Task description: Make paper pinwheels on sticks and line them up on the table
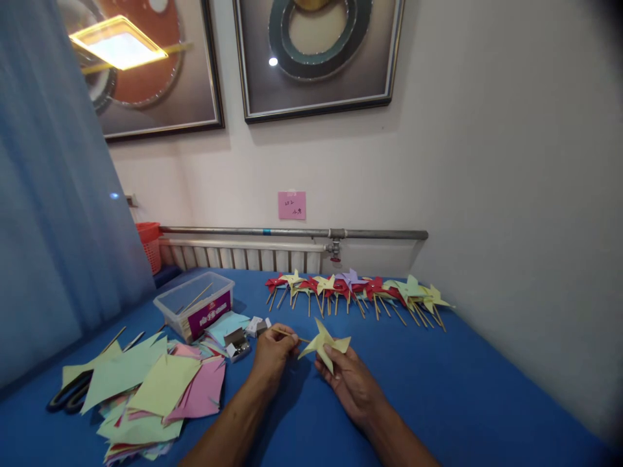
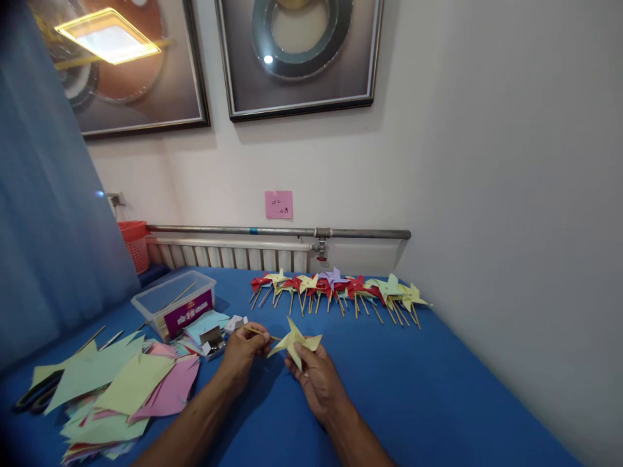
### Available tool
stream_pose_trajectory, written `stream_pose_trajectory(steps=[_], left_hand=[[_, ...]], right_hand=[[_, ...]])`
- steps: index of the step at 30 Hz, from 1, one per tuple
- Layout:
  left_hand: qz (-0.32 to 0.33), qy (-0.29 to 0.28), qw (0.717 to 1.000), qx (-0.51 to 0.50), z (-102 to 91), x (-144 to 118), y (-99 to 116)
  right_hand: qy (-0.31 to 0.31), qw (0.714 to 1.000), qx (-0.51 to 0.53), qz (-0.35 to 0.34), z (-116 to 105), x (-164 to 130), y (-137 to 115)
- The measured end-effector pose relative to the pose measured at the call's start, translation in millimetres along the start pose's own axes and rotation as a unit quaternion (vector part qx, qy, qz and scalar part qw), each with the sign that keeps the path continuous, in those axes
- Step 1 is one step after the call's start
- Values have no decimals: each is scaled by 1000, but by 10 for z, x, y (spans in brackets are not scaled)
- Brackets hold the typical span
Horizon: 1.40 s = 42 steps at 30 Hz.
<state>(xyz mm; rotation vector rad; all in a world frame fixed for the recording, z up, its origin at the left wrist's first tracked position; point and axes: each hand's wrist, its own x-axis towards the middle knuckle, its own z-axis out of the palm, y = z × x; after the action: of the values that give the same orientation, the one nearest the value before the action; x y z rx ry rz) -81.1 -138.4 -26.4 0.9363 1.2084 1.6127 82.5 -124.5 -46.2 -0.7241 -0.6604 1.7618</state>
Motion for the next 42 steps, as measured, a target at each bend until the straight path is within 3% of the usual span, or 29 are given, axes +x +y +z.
stream_pose_trajectory(steps=[6,11,15,20,23,26,34,42], left_hand=[[-18,-59,998,-5,36,-63,25],[-16,-52,998,-14,-16,-37,71],[-16,-67,993,96,-91,0,99],[68,-121,948,286,-147,-53,123],[102,-93,934,331,-141,-69,126],[89,-77,936,330,-104,-52,95],[27,-143,963,225,12,-63,-76],[55,-130,952,271,22,-86,-61]], right_hand=[[-10,1000,0,-25,19,2,-12],[-5,1000,2,-26,2,21,-52],[-2,1000,9,-15,-23,25,-67],[3,1000,0,-5,-57,43,-54],[15,1000,0,-8,-65,49,-39],[2,1000,5,-2,-56,42,-22],[-25,1000,16,-8,-38,54,4],[-19,1000,12,-21,-36,75,18]])
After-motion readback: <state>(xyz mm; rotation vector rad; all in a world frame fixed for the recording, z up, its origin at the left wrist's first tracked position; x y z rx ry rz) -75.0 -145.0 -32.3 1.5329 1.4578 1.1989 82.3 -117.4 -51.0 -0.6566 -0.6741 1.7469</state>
